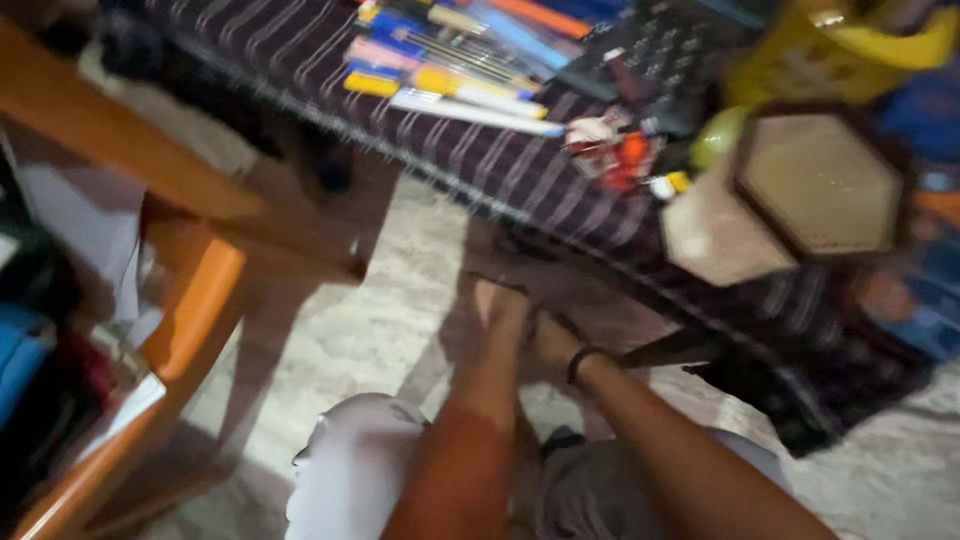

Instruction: The person wipes a green pencil case and a blue pencil case with a cloth, then places them on the desk. They then empty a pen holder onto the desk, pick up scattered pens, and place them back into the holder.

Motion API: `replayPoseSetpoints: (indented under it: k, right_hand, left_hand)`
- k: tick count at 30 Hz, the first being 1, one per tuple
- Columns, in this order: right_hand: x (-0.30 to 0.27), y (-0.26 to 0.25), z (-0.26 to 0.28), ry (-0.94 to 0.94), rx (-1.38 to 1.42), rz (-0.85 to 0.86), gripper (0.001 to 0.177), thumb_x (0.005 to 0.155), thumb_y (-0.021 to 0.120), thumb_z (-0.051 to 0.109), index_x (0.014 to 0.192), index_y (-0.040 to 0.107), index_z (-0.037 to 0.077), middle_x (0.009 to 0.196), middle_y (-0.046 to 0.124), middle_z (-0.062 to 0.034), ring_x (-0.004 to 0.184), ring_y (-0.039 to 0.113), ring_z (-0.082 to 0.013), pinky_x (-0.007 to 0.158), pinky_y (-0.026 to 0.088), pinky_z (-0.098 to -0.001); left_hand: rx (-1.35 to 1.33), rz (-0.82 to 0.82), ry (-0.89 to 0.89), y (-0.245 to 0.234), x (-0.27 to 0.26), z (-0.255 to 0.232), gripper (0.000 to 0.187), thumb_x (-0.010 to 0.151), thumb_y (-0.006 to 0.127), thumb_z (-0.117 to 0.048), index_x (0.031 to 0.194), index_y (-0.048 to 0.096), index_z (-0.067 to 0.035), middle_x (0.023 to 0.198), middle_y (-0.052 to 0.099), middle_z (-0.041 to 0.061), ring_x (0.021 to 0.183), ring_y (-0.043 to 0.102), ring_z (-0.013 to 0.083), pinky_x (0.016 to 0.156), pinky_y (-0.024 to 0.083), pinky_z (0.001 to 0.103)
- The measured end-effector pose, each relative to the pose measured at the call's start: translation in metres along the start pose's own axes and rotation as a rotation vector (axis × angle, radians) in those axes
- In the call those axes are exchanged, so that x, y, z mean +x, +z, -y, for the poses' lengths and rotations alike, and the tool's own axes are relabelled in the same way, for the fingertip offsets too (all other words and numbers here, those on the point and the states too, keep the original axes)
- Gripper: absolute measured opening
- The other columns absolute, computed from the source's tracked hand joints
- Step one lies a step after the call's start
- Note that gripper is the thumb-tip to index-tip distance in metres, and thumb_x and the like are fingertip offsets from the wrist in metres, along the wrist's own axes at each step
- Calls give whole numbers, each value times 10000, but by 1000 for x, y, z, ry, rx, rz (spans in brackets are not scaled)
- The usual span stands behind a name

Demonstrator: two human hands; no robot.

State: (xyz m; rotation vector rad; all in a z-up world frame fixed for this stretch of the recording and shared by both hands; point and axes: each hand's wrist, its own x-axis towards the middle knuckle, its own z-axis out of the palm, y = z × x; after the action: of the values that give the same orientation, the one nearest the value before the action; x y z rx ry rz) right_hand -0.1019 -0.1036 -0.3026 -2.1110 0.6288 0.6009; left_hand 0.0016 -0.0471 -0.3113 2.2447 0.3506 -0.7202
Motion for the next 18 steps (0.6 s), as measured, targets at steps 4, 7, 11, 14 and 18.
replayPoseSetpoints:
  k: [4,7,11,14,18]
  right_hand:
    - [80,19,-52,85,-280,-70,467,900,714,319,1222,627,-8,1212,684,-243,1089,667,-306,921,520,-436]
    - [115,34,-86,20,-155,-74,561,882,740,310,1307,538,5,1291,613,-232,1157,607,-327,945,493,-446]
    - [150,31,-101,-33,-49,-100,720,857,773,298,1420,420,22,1396,519,-216,1247,526,-357,976,456,-460]
    - [170,30,-103,-30,9,-98,768,860,750,284,1477,365,39,1424,502,-198,1267,514,-355,993,454,-463]
    - [180,39,-107,-62,-36,-76,604,902,669,253,1406,422,29,1335,567,-203,1205,569,-351,981,487,-462]
  left_hand:
    - [-6,17,-23,21,21,24,470,868,675,-308,1286,570,-120,1374,522,189,1262,526,390,1021,449,527]
    - [81,-9,8,40,43,59,414,913,624,-312,1289,583,-141,1399,517,181,1280,520,380,1030,438,536]
    - [388,-39,249,68,71,90,353,973,557,-316,1292,600,-169,1432,510,169,1303,511,367,1041,423,548]
    - [860,42,532,88,99,108,308,961,547,-306,1241,634,-213,1443,509,123,1353,482,316,1051,416,549]
    - [871,137,455,97,137,125,300,938,575,-291,1213,644,-193,1394,536,128,1298,512,314,1012,439,532]
